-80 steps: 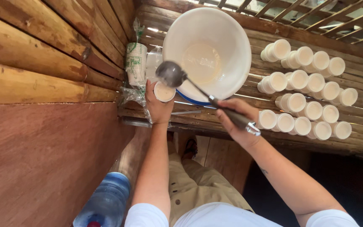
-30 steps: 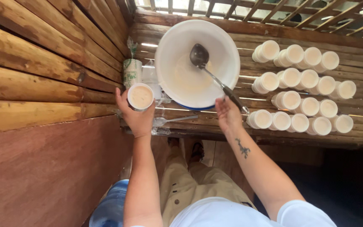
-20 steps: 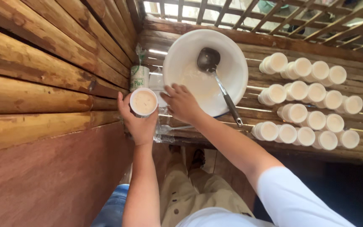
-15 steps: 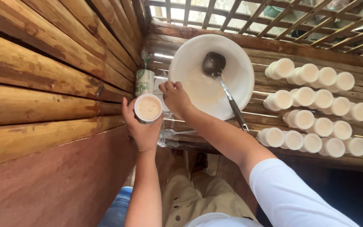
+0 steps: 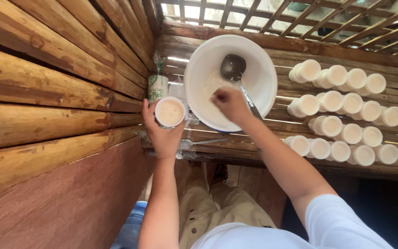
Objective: The person scoops a thick, beige mixture from a large white bowl into small white plastic cups using a ladle. They then place a lid on each filled cup and set it down on a bamboo table. The person repeats this process for multiple cups.
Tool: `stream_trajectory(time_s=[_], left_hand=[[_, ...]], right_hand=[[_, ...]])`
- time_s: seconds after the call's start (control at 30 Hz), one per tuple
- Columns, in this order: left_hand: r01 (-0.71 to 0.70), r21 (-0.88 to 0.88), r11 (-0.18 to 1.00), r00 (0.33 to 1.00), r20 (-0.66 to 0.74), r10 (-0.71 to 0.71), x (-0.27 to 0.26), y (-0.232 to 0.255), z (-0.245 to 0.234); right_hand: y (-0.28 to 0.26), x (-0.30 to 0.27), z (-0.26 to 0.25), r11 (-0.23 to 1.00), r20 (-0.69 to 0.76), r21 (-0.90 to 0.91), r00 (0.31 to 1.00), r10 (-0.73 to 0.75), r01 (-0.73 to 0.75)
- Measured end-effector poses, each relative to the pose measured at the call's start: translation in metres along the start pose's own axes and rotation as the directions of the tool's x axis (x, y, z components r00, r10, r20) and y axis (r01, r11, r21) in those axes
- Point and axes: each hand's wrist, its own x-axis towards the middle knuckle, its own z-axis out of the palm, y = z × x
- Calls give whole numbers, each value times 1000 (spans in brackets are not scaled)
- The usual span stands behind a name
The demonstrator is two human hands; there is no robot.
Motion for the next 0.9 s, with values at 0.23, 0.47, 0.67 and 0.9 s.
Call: stream_trajectory(time_s=[0.23, 0.47, 0.67, 0.9], left_hand=[[32, -45, 998, 993, 115, -26, -1, 11, 44], [51, -127, 991, 978, 207, -24, 0, 30, 73], [58, -25, 998, 980, 193, -52, 7, 29, 69], [5, 9, 1000, 994, 107, -6, 18, 5, 41]], right_hand=[[-76, -36, -70, 953, -419, 132, 887, -196, 273], [-115, -41, -74, 712, 143, -386, 801, -582, 586], [-83, -35, -64, 890, -189, -132, 870, -455, 436], [58, 8, 36, 959, 29, 272, 997, 77, -81]])
